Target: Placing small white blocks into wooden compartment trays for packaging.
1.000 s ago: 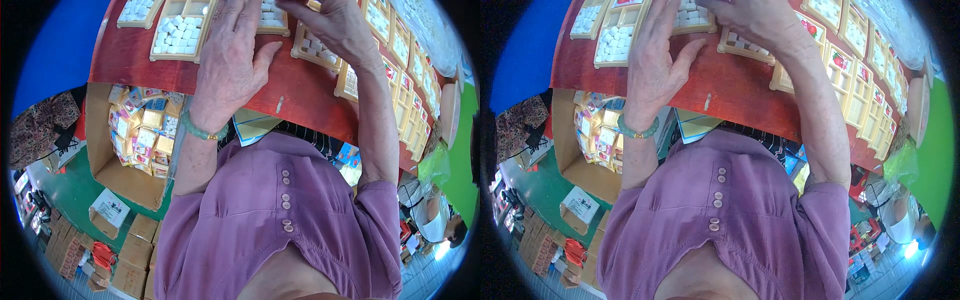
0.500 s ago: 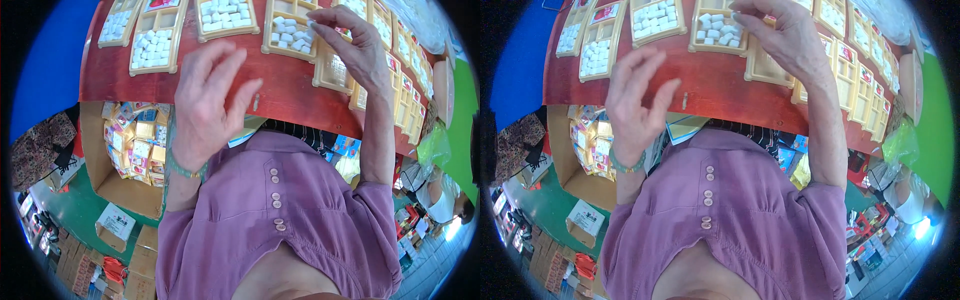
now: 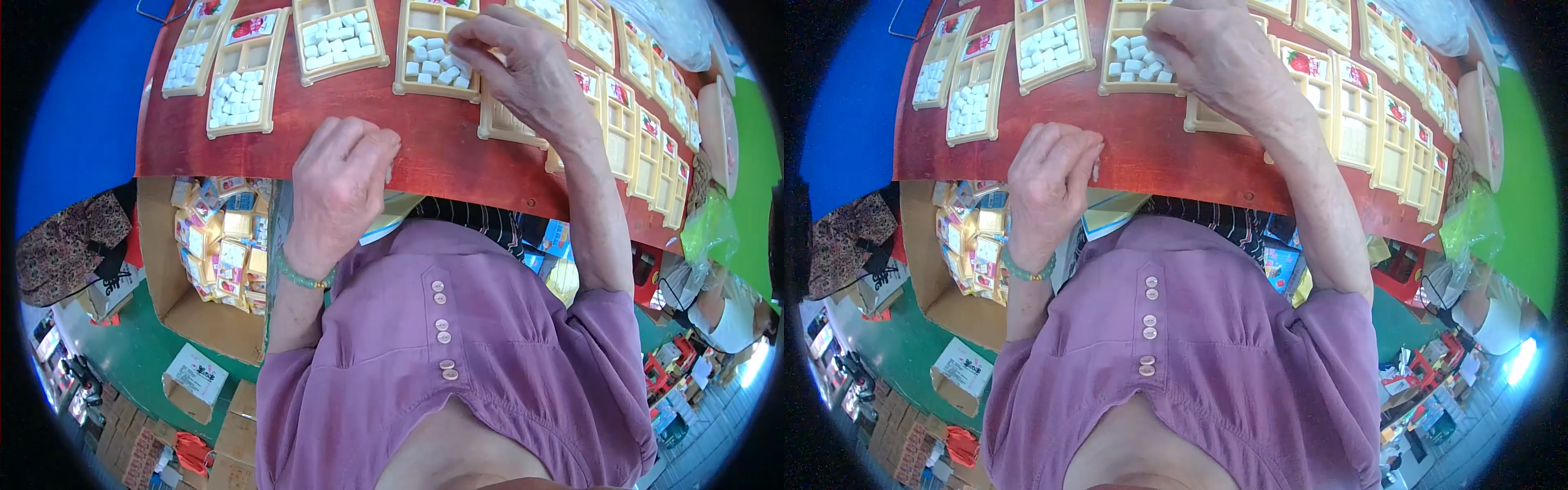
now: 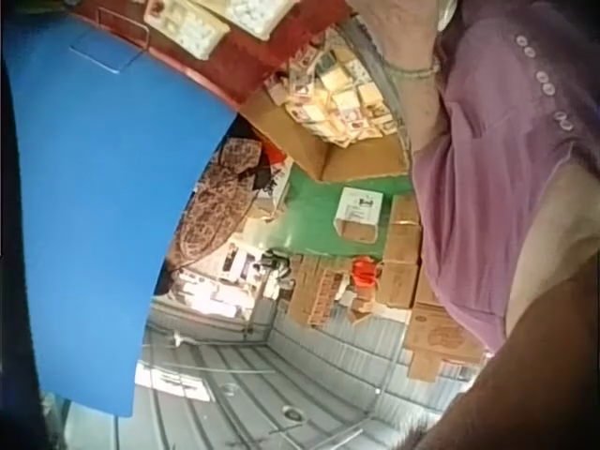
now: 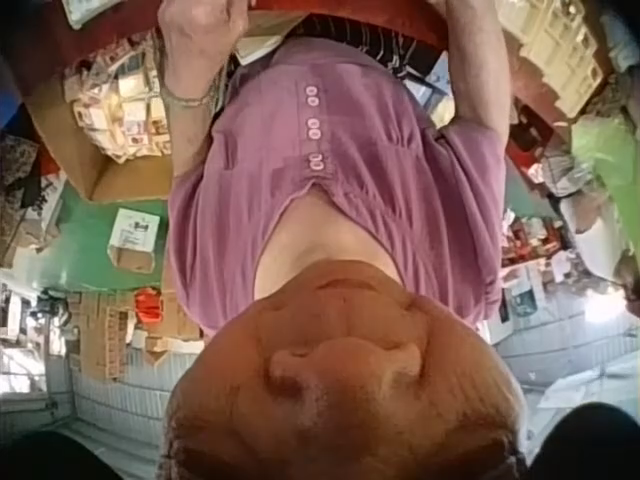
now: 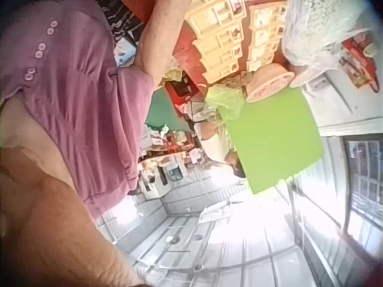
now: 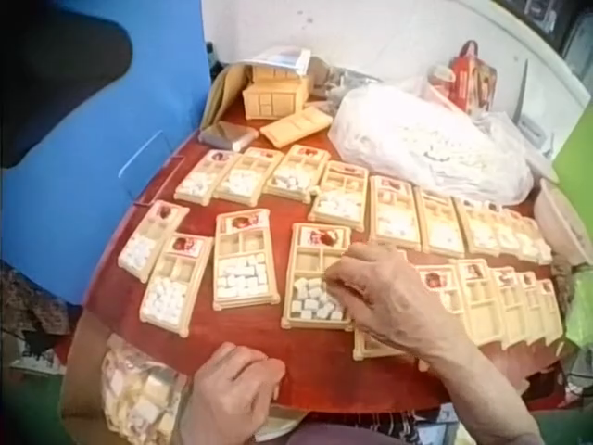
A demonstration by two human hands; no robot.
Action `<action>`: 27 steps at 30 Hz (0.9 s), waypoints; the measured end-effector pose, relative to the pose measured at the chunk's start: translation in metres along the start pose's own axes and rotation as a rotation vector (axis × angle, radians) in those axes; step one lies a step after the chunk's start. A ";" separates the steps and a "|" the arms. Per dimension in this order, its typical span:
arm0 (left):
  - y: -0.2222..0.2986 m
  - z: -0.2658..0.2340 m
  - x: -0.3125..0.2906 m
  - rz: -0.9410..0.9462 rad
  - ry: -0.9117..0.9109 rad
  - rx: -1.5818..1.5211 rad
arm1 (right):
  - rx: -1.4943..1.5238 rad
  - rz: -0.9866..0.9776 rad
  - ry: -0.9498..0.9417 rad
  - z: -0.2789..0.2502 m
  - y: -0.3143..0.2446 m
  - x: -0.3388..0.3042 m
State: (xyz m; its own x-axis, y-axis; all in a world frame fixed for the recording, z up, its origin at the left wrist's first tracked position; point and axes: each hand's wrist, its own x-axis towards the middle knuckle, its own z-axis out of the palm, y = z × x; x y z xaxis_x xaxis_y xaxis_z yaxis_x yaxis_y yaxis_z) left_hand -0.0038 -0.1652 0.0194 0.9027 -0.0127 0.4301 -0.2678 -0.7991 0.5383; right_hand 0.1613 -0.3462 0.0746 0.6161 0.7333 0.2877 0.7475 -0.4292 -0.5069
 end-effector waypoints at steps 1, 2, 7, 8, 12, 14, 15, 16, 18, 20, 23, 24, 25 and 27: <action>-0.004 0.004 0.000 -0.014 0.062 -0.044 | -0.015 -0.003 -0.015 0.003 -0.001 0.001; -0.007 0.007 0.000 -0.028 0.124 -0.088 | -0.030 -0.005 -0.030 0.006 -0.001 0.002; -0.006 0.004 0.001 -0.120 0.134 -0.216 | -0.163 0.001 -0.049 0.005 0.003 0.002; -0.006 0.003 0.002 -0.151 0.134 -0.257 | -0.191 0.021 -0.057 0.002 -0.001 0.003; -0.008 0.003 0.003 -0.186 0.139 -0.271 | -0.025 0.113 -0.036 -0.001 -0.003 0.000; -0.007 0.004 0.004 -0.184 0.120 -0.237 | 0.001 0.036 -0.056 0.010 0.022 -0.011; -0.006 0.003 0.005 -0.181 0.120 -0.240 | -0.003 0.037 -0.055 0.010 0.024 -0.014; -0.003 0.002 0.007 -0.236 0.113 -0.279 | -0.008 0.023 -0.076 0.010 0.025 -0.014; 0.001 0.002 0.012 -0.292 0.108 -0.319 | -0.016 0.006 -0.098 0.011 0.027 -0.014; 0.000 0.002 0.018 -0.231 0.150 -0.307 | -0.038 -0.008 -0.082 0.014 0.027 -0.013; -0.002 0.008 0.031 0.018 0.188 -0.128 | -0.072 -0.014 -0.103 0.014 0.025 -0.010; -0.002 0.010 0.033 0.016 0.188 -0.127 | -0.070 -0.015 -0.105 0.015 0.024 -0.010; -0.001 0.013 0.036 0.051 0.178 -0.088 | -0.008 0.019 -0.084 0.016 0.025 -0.011; 0.001 0.020 0.039 0.084 0.167 -0.053 | 0.053 0.055 -0.066 0.016 0.027 -0.011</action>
State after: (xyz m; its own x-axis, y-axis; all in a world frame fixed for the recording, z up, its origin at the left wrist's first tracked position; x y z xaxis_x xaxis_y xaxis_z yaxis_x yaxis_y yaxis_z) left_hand 0.0383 -0.1783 0.0223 0.8089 0.0252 0.5874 -0.3615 -0.7665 0.5308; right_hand 0.1703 -0.3576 0.0444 0.6367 0.7433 0.2054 0.6982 -0.4425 -0.5628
